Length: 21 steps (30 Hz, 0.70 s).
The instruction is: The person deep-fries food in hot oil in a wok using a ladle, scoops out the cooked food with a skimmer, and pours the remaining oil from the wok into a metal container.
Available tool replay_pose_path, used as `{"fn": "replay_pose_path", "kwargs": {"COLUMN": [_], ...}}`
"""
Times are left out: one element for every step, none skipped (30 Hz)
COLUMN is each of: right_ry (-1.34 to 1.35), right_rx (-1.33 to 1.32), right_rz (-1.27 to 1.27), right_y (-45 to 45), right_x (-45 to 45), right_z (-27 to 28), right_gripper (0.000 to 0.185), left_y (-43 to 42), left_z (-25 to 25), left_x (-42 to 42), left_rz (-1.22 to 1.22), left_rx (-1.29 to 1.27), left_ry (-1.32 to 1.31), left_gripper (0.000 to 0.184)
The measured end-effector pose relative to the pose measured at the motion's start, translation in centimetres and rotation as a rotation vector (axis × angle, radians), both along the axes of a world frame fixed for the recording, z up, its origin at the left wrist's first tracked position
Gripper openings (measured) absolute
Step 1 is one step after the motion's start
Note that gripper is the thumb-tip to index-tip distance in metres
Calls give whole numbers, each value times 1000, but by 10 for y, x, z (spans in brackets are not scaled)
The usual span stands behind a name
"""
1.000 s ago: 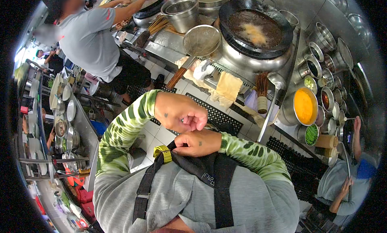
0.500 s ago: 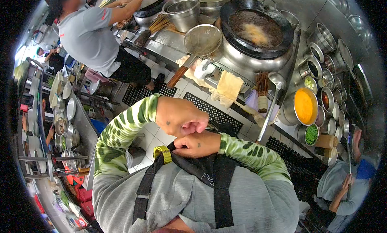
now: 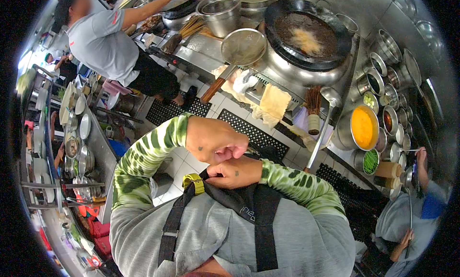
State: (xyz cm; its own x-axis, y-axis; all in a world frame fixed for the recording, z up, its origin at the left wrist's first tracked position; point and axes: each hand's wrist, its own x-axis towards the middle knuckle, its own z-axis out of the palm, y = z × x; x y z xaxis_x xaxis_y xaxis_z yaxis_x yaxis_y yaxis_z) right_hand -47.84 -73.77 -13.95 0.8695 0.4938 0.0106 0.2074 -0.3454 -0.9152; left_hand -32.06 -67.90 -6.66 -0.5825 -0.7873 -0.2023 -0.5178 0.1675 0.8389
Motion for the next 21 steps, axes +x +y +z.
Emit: {"fn": "replay_pose_path", "kwargs": {"right_ry": [2, 6, 9, 12, 14, 17, 20, 22, 25, 29, 17, 7, -5, 24, 50, 75, 21, -34, -91, -170, -246], "right_rx": [-1, -11, -22, -33, -13, 6, 26, 15, 3, -9, -17, -26, -35, -32, -27, -22, -17, -13, -9, -74, -142], "right_rz": [2, 7, 13, 20, 15, 11, 7, 8, 8, 6, 4, 2, -1, -10, -20, -32, -69, -111, -156, -220, -286], "right_y": [0, 0, -1, -1, -1, 0, 0, 0, 0, 0, 0, 0, 1, 0, -2, -2, -2, -3, -3, -2, 1], "right_x": [0, 1, 1, 2, 3, 3, 3, 3, 4, 4, 4, 5, 6, 6, 8, 10, 11, 12, 13, 15, 16], "right_z": [1, 1, 2, 3, 4, 5, 5, 5, 5, 4, 2, -1, -2, 1, 9, 13, 13, 13, 13, 10, 5], "right_gripper": [31, 31, 31, 31, 30, 30, 30, 30, 30, 30, 30, 30, 30, 31, 32, 34, 34, 35, 36, 35, 35], "left_y": [0, 0, 0, 0, 0, 0, 0, 0, 0, 0, 1, 3, 4, 6, 7, 9, 12, 16, 19, 22, 26], "left_z": [0, 0, -1, -2, -2, -1, 0, 0, 1, 1, -2, -6, -8, -10, -10, -10, -10, -10, -11, -16, -19], "left_x": [0, 0, 0, 1, 2, 3, 4, 4, 5, 5, 5, 6, 7, 9, 11, 14, 17, 21, 25, 32, 36], "left_rz": [2, 2, 3, 4, -2, -7, -13, -8, -4, -2, 6, 15, 23, 44, 64, 82, 145, 203, 259, 323, 400], "left_rx": [1, -2, -4, -7, 4, 17, 29, 37, 46, 54, 32, 10, -12, -39, -64, -89, -79, -68, -56, -61, -39], "left_ry": [0, -2, -4, -7, -9, -11, -14, -16, -17, -17, -1, 15, 31, 55, 77, 98, 137, 176, 213, 298, 335], "left_gripper": [19, 21, 23, 26, 26, 26, 26, 26, 26, 26, 24, 22, 21, 20, 20, 19, 18, 18, 17, 15, 14]}}
